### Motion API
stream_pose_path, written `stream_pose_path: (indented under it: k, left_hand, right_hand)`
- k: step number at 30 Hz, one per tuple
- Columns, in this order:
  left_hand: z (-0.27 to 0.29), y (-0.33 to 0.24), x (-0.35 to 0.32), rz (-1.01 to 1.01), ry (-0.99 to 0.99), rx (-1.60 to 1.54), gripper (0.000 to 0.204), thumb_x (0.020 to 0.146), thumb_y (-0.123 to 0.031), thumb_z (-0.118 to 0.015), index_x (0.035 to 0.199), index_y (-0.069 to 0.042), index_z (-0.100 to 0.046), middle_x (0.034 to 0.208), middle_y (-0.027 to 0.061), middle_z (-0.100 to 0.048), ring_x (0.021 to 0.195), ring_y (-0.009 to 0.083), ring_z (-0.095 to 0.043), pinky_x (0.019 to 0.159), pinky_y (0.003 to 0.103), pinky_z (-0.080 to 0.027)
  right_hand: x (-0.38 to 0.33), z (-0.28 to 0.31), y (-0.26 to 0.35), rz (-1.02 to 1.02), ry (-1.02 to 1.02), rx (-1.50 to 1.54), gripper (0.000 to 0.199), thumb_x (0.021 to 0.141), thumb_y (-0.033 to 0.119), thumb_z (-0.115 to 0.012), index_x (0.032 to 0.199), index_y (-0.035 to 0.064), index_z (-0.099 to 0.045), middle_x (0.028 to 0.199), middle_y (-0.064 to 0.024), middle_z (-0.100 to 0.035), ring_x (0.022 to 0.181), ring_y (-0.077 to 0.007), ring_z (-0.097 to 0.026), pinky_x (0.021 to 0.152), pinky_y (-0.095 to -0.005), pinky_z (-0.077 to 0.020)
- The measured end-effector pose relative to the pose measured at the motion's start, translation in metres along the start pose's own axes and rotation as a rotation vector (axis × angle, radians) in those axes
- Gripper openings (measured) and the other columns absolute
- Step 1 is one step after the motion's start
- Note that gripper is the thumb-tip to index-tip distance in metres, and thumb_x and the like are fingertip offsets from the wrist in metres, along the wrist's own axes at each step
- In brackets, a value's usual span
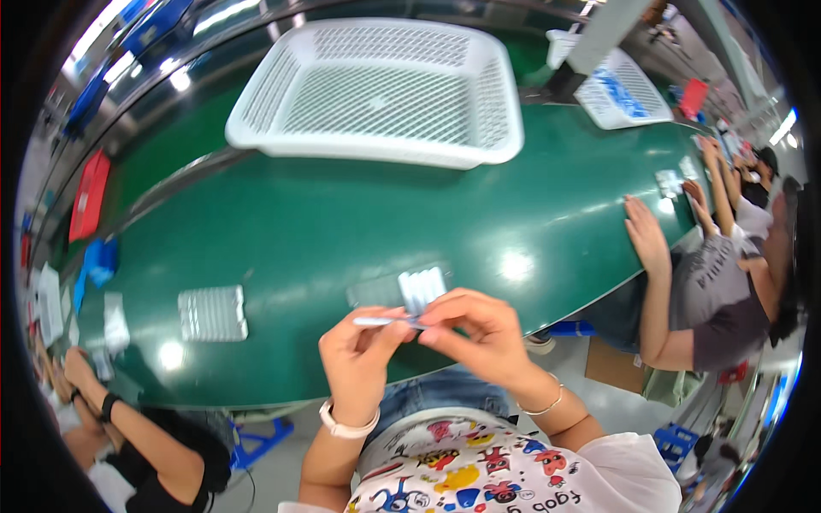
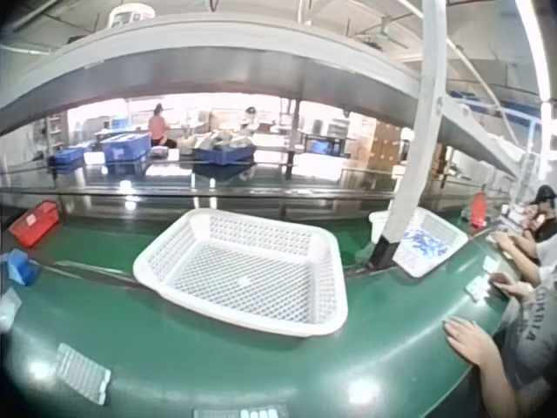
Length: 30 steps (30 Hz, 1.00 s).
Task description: The person separates white strips from blue backings by hand and places the strips into slots of transparent plastic trays.
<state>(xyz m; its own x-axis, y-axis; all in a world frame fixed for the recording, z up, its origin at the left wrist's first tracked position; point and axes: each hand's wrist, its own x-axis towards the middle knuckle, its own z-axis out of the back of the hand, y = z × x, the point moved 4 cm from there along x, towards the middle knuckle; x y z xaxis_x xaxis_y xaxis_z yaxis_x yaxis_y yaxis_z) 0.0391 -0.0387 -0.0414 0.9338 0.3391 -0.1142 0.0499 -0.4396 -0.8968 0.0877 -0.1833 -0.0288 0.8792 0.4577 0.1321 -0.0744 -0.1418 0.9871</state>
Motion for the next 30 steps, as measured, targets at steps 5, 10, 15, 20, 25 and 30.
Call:
stream_pose_path:
  k: [5,10,15,20,25,30]
  left_hand:
    - [0.012,-0.002,-0.007,-0.098,0.048,-0.066,0.01,0.085,0.001,-0.064,0.094,0.003,-0.063,0.085,0.014,-0.065,0.074,0.0201,-0.065,0.066,0.031,-0.055]
    - [0.029,-0.006,-0.004,-0.091,-0.056,-0.135,0.016,0.093,-0.017,-0.057,0.098,-0.002,-0.055,0.091,0.0115,-0.062,0.071,0.0189,-0.061,0.061,0.033,-0.052]
    - [0.026,-0.002,-0.004,0.045,0.001,-0.306,0.016,0.092,-0.012,-0.058,0.1,0.001,-0.058,0.092,0.0172,-0.066,0.083,0.028,-0.068,0.072,0.04,-0.057]
    - [0.026,0.003,-0.004,0.043,0.02,-0.319,0.016,0.092,-0.012,-0.059,0.101,0.0,-0.058,0.092,0.0165,-0.066,0.085,0.0271,-0.067,0.074,0.039,-0.056]
    - [0.034,0.007,-0.002,-0.021,-0.068,-0.284,0.016,0.092,-0.013,-0.059,0.102,0.0,-0.058,0.092,0.0145,-0.066,0.091,0.0272,-0.066,0.077,0.04,-0.055]
    - [0.023,0.006,-0.007,0.025,-0.072,-0.515,0.017,0.093,-0.014,-0.058,0.105,-0.002,-0.057,0.093,0.0139,-0.066,0.095,0.0305,-0.066,0.08,0.042,-0.055]
  right_hand:
    - [0.003,0.001,0.012,0.194,-0.094,-0.226,0.016,0.076,-0.005,-0.071,0.091,-0.001,-0.065,0.087,-0.0123,-0.066,0.074,-0.0163,-0.063,0.061,-0.0259,-0.0502]
    - [-0.008,-0.005,0.03,0.797,-0.002,-0.742,0.028,0.069,-0.005,-0.075,0.093,0.0023,-0.062,0.091,-0.0107,-0.066,0.073,-0.0204,-0.064,0.06,-0.0289,-0.0534]
    - [-0.012,-0.01,0.035,0.905,0.156,-0.755,0.026,0.068,0.0,-0.075,0.09,-0.0002,-0.063,0.095,-0.0118,-0.065,0.078,-0.0214,-0.065,0.066,-0.0299,-0.0568]
    - [-0.012,-0.01,0.025,0.834,0.14,-0.735,0.025,0.067,0.002,-0.076,0.089,0.001,-0.064,0.096,-0.0101,-0.066,0.08,-0.0221,-0.065,0.067,-0.0296,-0.0572]
    - [-0.014,-0.009,0.017,0.795,0.085,-0.645,0.028,0.064,-0.001,-0.077,0.09,0.0005,-0.064,0.095,-0.0107,-0.066,0.079,-0.0229,-0.065,0.064,-0.0298,-0.0571]
    - [-0.013,-0.021,0.008,0.686,0.079,-0.639,0.029,0.068,-0.003,-0.076,0.094,0.0025,-0.065,0.095,-0.0093,-0.066,0.076,-0.0225,-0.066,0.061,-0.0281,-0.0563]
